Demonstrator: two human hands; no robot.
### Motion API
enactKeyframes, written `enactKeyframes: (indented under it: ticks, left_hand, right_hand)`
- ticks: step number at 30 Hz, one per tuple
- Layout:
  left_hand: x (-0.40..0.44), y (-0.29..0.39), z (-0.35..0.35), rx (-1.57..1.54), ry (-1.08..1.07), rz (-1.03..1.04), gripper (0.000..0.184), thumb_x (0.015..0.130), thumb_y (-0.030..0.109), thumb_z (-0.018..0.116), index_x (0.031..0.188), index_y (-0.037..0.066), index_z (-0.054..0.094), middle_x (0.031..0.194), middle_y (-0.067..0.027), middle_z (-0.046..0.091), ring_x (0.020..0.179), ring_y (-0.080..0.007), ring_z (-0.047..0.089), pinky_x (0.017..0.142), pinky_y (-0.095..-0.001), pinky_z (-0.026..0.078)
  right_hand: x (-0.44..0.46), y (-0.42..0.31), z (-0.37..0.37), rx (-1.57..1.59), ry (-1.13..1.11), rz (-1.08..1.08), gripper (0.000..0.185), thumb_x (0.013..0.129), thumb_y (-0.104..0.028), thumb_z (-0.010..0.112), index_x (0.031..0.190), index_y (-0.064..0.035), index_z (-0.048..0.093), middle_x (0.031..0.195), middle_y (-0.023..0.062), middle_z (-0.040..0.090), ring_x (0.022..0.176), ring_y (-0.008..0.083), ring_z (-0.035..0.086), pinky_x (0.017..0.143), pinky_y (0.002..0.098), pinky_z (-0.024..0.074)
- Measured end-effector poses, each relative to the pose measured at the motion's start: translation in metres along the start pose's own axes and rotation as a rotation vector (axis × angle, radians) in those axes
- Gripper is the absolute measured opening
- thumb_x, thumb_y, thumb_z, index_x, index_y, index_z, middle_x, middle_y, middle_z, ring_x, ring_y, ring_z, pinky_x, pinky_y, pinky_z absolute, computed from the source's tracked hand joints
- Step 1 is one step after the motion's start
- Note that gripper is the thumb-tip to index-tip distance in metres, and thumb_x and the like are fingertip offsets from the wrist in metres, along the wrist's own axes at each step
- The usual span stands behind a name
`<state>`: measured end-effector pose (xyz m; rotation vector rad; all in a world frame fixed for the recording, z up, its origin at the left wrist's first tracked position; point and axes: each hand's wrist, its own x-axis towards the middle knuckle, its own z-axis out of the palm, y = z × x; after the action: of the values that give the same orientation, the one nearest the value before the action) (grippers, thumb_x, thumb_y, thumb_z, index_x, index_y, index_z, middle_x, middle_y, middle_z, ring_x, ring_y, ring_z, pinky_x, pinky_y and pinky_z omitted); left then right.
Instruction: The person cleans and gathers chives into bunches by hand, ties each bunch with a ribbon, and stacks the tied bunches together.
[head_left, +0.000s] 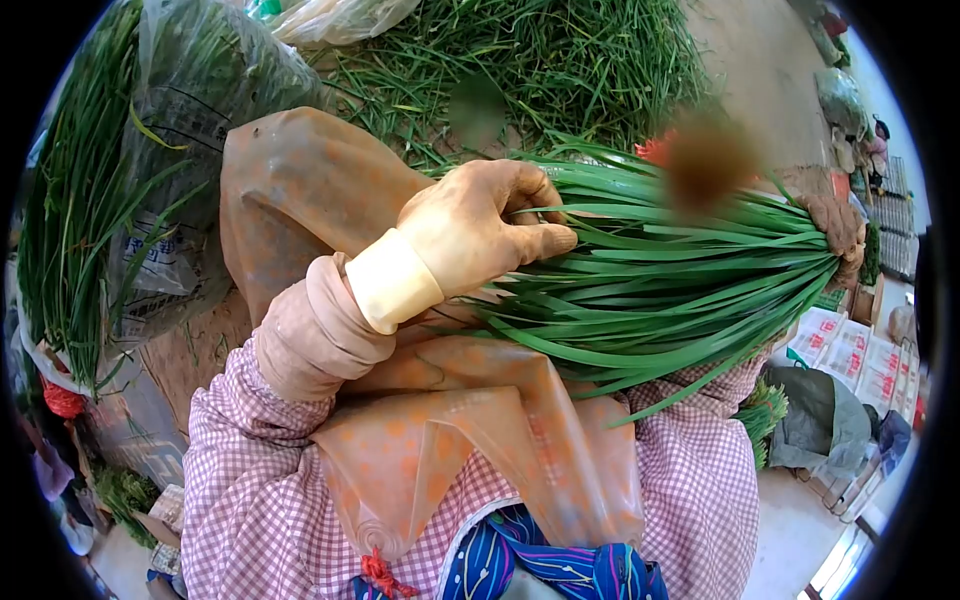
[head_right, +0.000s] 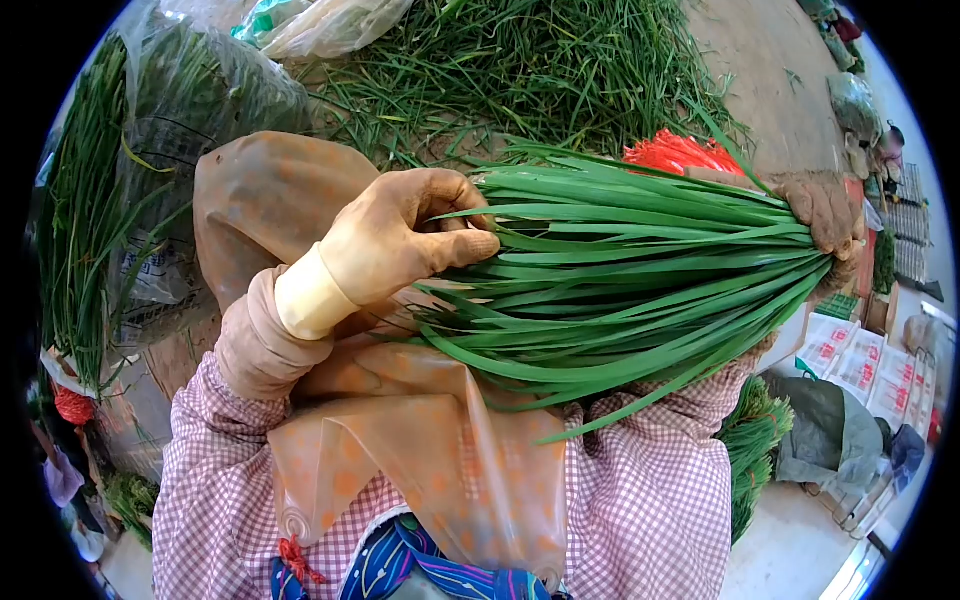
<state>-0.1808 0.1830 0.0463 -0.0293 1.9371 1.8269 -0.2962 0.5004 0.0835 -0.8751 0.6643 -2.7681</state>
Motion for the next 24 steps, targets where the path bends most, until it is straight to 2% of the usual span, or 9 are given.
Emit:
enactKeyframes:
  ticks: [5,10,12,14,17,18,20,21,24]
  left_hand:
    - [0.007,-0.002,0.003,-0.073,-0.021,-0.008,0.021,0.083,0.019,0.071,0.089,0.001,0.061,0.072,0.0019,0.057,0.065,-0.0044,0.051,0.057,-0.0199,0.040]
    - [0.007,0.000,0.002,-0.068,-0.030,-0.015,0.020,0.085,0.020,0.069,0.087,0.001,0.061,0.069,0.0003,0.057,0.061,-0.0059,0.051,0.052,-0.0197,0.039]
    - [0.006,0.001,-0.001,-0.430,0.020,0.229,0.020,0.085,0.020,0.068,0.086,0.002,0.062,0.066,-0.0008,0.058,0.059,-0.0067,0.053,0.047,-0.0190,0.039]
    - [0.003,0.006,-0.009,-0.513,0.131,0.276,0.009,0.087,0.011,0.062,0.086,0.003,0.064,0.065,-0.0011,0.060,0.054,-0.0059,0.054,0.045,-0.0170,0.039]
    - [0.003,0.001,-0.024,-0.713,0.349,0.376,0.017,0.089,0.020,0.062,0.086,0.004,0.065,0.064,0.0000,0.061,0.050,-0.0061,0.052,0.045,-0.0177,0.038]
    - [-0.001,-0.002,-0.033,-0.737,0.339,0.385,0.019,0.090,0.022,0.062,0.088,0.004,0.065,0.067,-0.0012,0.064,0.055,-0.0076,0.056,0.050,-0.0182,0.042]
    - [-0.008,-0.002,-0.035,-0.494,0.448,0.390,0.023,0.091,0.025,0.061,0.092,0.003,0.066,0.075,-0.0024,0.066,0.067,-0.0080,0.060,0.062,-0.0188,0.046]
    - [-0.012,-0.001,-0.034,-0.495,0.446,0.387,0.023,0.091,0.025,0.061,0.092,0.003,0.066,0.075,-0.0024,0.066,0.067,-0.0080,0.060,0.062,-0.0188,0.046]
    - [-0.034,-0.002,-0.033,-0.246,0.520,0.298,0.025,0.093,0.024,0.059,0.102,0.001,0.063,0.093,-0.0062,0.067,0.080,-0.0112,0.061,0.069,-0.0222,0.047]
  right_hand:
    - [0.001,0.003,0.027,0.046,0.067,0.013,0.014,0.083,-0.011,0.063,0.085,-0.0175,0.051,0.073,-0.0108,0.049,0.072,0.0055,0.052,0.081,0.0266,0.0383]
    - [0.002,-0.009,0.012,-0.044,0.092,0.014,0.012,0.084,-0.012,0.063,0.084,-0.0176,0.052,0.073,-0.0109,0.051,0.073,0.0045,0.051,0.081,0.0259,0.0387]
    - [0.003,-0.014,0.007,-0.089,0.086,-0.008,0.011,0.084,-0.013,0.063,0.084,-0.0173,0.053,0.074,-0.0109,0.051,0.072,0.0043,0.051,0.082,0.0260,0.0388]
    - [0.003,-0.015,0.006,-0.076,0.070,0.009,0.012,0.084,-0.013,0.064,0.082,-0.0170,0.053,0.073,-0.0107,0.051,0.072,0.0039,0.051,0.081,0.0254,0.0386]
    - [0.002,-0.007,0.017,-0.034,0.109,0.013,0.013,0.083,-0.013,0.065,0.081,-0.0167,0.053,0.073,-0.0106,0.051,0.071,0.0035,0.050,0.080,0.0249,0.0383]
    - [0.002,-0.007,0.016,-0.030,0.127,0.011,0.013,0.083,-0.013,0.065,0.081,-0.0167,0.053,0.073,-0.0106,0.051,0.071,0.0035,0.050,0.080,0.0248,0.0383]
    - [0.003,-0.010,0.009,-0.033,0.125,-0.008,0.013,0.083,-0.012,0.065,0.081,-0.0165,0.053,0.073,-0.0105,0.051,0.072,0.0038,0.050,0.081,0.0250,0.0383]
    - [0.003,-0.014,0.006,-0.037,0.116,-0.016,0.013,0.082,-0.012,0.065,0.081,-0.0165,0.053,0.073,-0.0104,0.051,0.072,0.0040,0.050,0.081,0.0251,0.0383]
    - [0.003,-0.020,0.000,-0.113,0.142,-0.046,0.013,0.082,-0.012,0.065,0.082,-0.0159,0.053,0.075,-0.0096,0.053,0.074,0.0055,0.051,0.082,0.0260,0.0382]
